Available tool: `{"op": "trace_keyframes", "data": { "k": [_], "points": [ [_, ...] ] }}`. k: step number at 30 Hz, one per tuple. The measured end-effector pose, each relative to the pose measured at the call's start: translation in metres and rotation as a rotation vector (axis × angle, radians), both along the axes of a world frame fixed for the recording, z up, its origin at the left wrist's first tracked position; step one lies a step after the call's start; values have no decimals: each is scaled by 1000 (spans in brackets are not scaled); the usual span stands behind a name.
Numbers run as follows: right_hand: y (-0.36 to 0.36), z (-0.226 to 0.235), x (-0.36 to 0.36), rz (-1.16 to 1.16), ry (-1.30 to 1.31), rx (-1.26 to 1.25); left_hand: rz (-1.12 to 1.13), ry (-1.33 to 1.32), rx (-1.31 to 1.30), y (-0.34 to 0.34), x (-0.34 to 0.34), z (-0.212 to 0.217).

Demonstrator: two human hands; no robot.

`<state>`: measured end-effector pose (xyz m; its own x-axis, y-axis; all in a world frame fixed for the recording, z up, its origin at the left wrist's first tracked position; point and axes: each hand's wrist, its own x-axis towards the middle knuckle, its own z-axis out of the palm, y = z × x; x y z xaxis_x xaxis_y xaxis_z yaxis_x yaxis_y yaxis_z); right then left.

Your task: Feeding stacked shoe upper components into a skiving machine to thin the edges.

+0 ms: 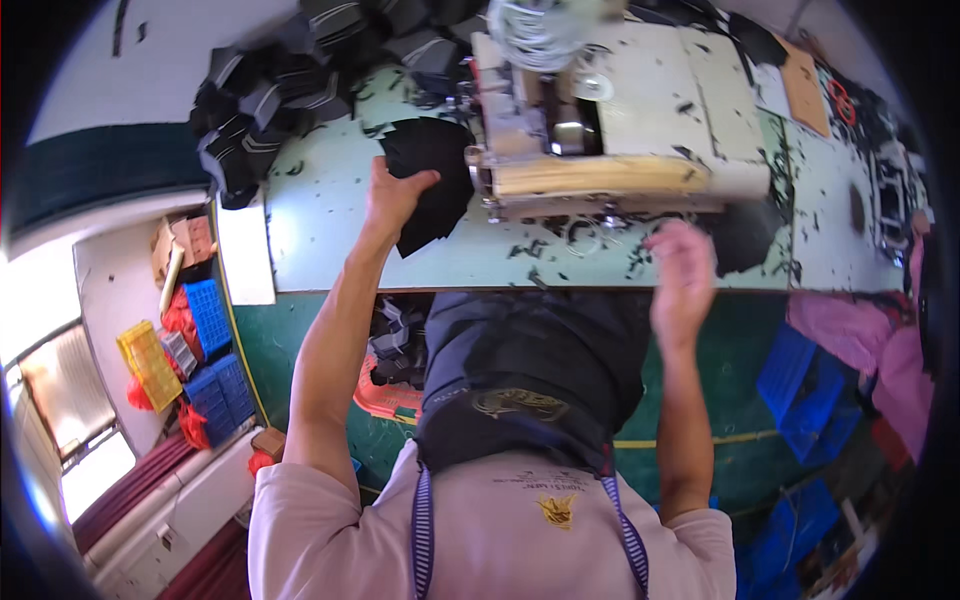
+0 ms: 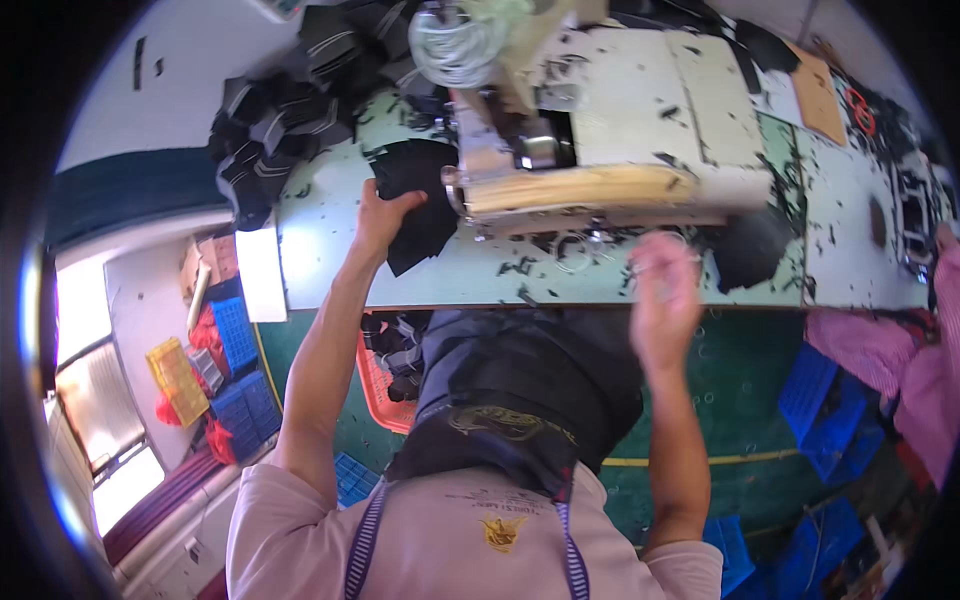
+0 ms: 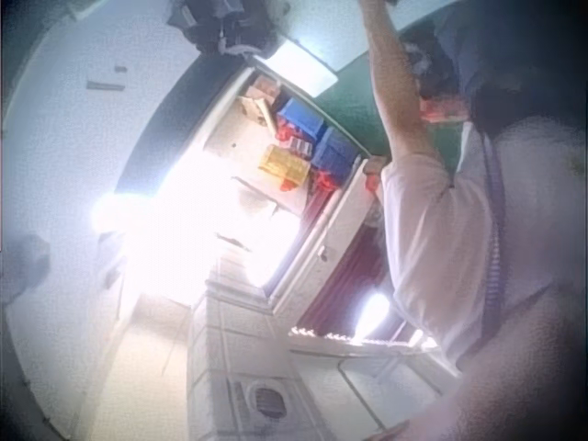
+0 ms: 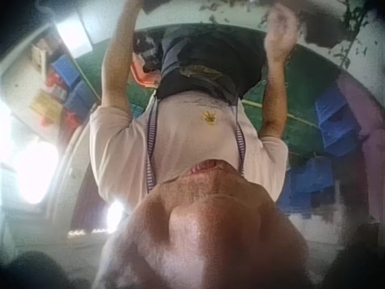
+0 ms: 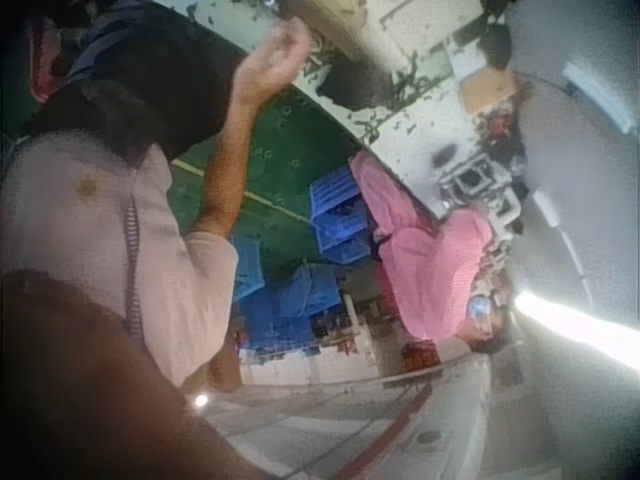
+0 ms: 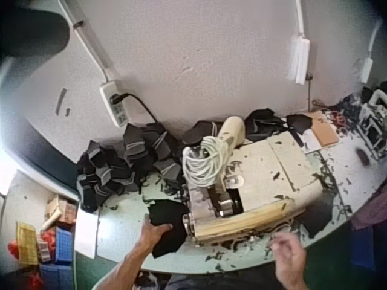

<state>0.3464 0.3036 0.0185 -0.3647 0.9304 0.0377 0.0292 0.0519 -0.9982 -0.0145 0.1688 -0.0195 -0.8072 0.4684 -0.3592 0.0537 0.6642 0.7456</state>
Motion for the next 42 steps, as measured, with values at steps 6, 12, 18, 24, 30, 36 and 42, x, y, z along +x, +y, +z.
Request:
{"op": "trace_keyframes", "data": {
  "k": [6,12,18,24,30,36,42],
  "points": [
    [-85,8,-126,629,32,135,-471,422,-328,-52,-1,84],
    [-98,-52,-236,458,-69,316,-719,569,-239,-90,-6,58],
    [-96,-67,-250,655,-32,118,-737,619,-174,-95,-10,40],
    [-112,-62,-266,574,-63,-21,-599,426,49,-102,-14,32],
    [-116,-68,-284,451,35,-90,-605,557,-169,-108,-22,29],
    [-110,-87,-291,462,-39,12,-643,568,-149,-97,-20,28],
    [-89,-44,-275,363,161,-379,-34,-552,17,-77,-46,56]
  ]
}}
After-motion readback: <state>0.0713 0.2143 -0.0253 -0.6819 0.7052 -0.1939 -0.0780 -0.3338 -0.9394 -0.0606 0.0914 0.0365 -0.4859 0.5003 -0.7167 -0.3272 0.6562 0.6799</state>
